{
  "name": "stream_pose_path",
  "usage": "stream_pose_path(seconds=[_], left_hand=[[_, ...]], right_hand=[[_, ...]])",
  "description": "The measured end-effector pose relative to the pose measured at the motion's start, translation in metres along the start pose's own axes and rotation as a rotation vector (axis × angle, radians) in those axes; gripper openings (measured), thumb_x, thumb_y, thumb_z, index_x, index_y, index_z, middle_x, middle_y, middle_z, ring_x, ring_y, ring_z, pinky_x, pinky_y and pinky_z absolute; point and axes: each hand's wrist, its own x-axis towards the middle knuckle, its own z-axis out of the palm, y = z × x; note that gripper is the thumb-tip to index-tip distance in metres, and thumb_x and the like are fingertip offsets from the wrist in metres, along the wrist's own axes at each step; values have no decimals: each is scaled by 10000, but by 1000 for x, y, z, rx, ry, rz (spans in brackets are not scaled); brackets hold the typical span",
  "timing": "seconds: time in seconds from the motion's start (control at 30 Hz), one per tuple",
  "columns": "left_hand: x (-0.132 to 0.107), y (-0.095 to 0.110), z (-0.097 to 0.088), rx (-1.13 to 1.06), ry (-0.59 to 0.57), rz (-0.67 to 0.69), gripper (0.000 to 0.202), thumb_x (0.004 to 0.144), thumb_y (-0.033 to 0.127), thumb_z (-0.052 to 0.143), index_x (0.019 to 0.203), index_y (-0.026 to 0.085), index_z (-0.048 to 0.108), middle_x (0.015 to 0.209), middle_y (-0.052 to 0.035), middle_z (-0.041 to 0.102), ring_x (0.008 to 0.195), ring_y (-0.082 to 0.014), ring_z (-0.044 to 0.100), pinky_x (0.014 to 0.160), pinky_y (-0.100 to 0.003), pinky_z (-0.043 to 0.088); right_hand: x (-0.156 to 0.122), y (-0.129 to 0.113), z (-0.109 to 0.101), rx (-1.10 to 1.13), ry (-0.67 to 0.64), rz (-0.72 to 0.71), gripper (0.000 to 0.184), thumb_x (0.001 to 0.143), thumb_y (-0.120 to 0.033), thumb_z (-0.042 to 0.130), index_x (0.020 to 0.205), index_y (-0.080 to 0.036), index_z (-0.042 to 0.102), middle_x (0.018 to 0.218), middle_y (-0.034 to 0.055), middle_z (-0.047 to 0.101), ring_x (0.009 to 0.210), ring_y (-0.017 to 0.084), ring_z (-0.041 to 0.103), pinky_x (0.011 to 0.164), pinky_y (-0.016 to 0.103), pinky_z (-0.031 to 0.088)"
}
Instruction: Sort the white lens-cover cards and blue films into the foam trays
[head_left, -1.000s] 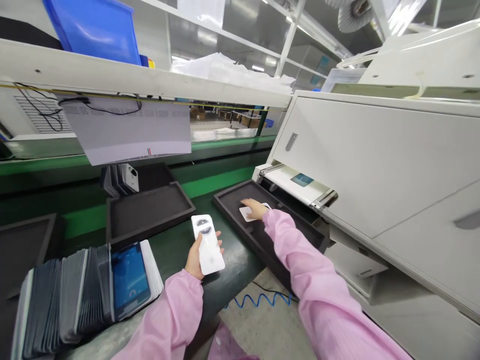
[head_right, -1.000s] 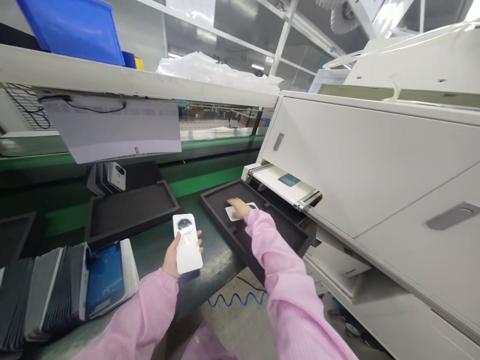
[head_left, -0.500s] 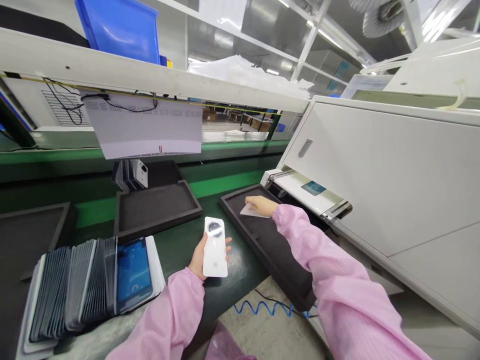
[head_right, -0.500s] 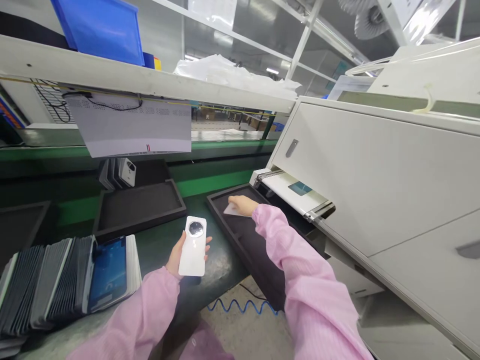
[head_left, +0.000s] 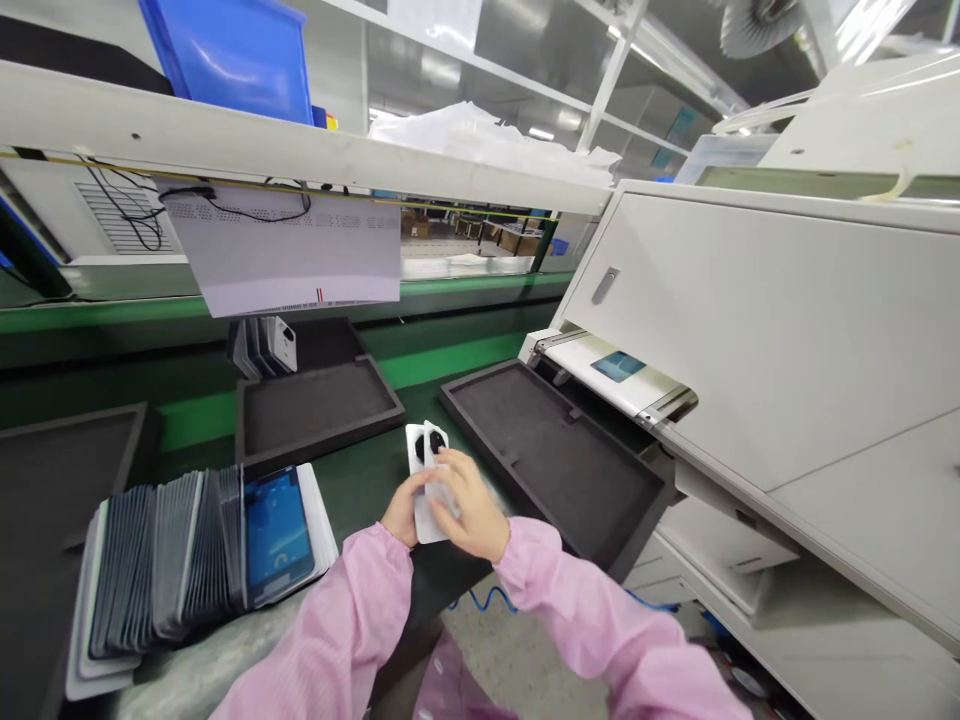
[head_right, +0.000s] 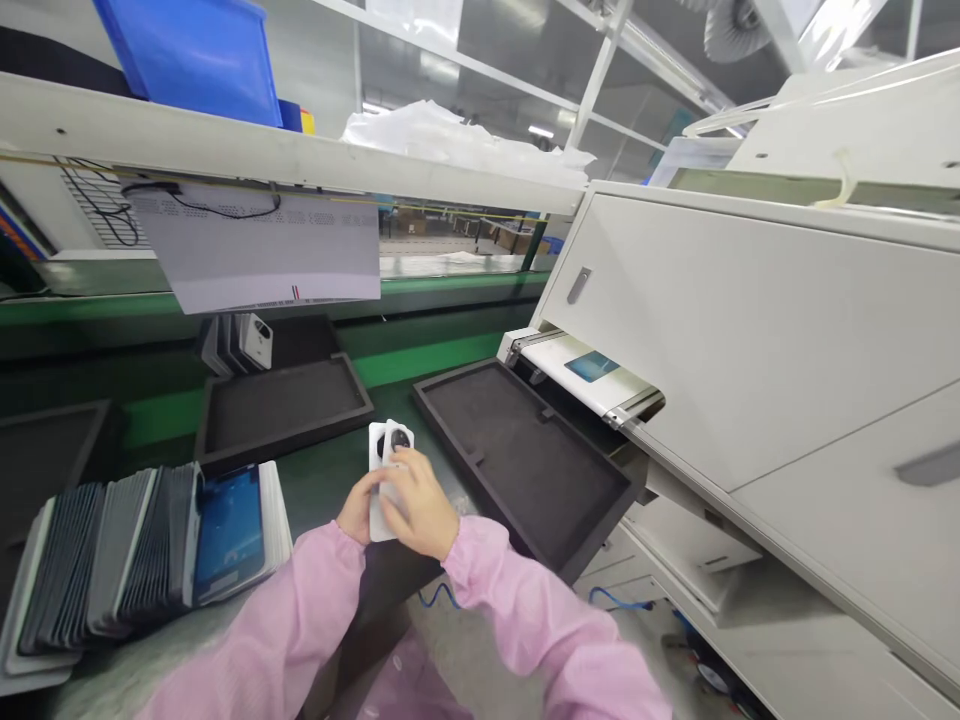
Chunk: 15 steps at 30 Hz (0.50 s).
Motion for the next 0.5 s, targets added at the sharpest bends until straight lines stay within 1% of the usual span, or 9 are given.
stream_pose_path(seconds=[0.07,0.13,0.2,0.23,0.3,0.37,0.4,0.43,0.5], left_hand=[[4,-9,0,-48,5,65,242,680,132,532,866,115,687,803,-66,717,918,-239,663,868,-332,485],[5,-15,2,-76,7,104,333,683,111,525,988,139,654,899,-61,710,956,-226,645,905,-330,462],[4,-15,9,-80,3,121,371,735,140,537,1098,182,603,988,-47,690,997,-211,624,934,-332,436],[1,-13,14,-83,-4,128,382,757,161,554,1136,203,579,1021,-43,680,1025,-210,609,949,-339,420],[-12,-1,26,-41,-34,146,440,753,174,615,1184,231,547,1100,-48,653,1139,-232,537,1001,-367,363],[-37,13,39,100,-53,199,524,703,137,677,1201,237,547,1215,-62,598,1289,-267,375,1068,-398,255],[-56,20,44,215,-32,267,556,682,133,696,1208,242,551,1279,-59,555,1344,-281,270,1094,-410,192],[-79,26,47,299,-3,369,563,680,153,700,1215,251,554,1321,-46,521,1359,-298,228,1106,-427,153],[-133,32,47,422,-111,544,644,701,184,667,1305,291,470,1373,-7,467,1353,-326,233,1110,-477,155]], right_hand=[[-11,1,5,99,32,294,451,758,-333,594,1174,-218,461,1268,157,398,1226,293,401,998,502,360],[-17,-2,9,175,-69,432,665,659,-396,695,1233,-203,418,1343,175,319,1273,322,355,1007,492,357],[-19,-4,9,227,-129,430,793,602,-387,736,1281,-193,375,1405,177,260,1327,330,276,1037,478,326],[-19,-3,5,249,-123,399,787,607,-365,733,1285,-196,372,1406,165,283,1329,318,281,1046,464,317],[-17,4,-9,287,-101,332,667,664,-309,682,1261,-214,399,1330,120,425,1258,269,405,1027,420,349],[-12,21,-30,223,-86,346,558,705,-274,626,1227,-234,433,1221,66,536,1125,219,531,965,371,413],[-8,33,-40,130,-71,392,541,703,-276,620,1215,-236,450,1203,56,550,1096,213,548,945,359,427],[-3,47,-49,-11,-41,455,534,683,-292,633,1192,-241,479,1207,51,547,1104,217,540,952,358,421],[9,78,-60,-115,-5,533,509,674,-281,624,1167,-211,520,1233,98,511,1148,258,502,993,406,374]])
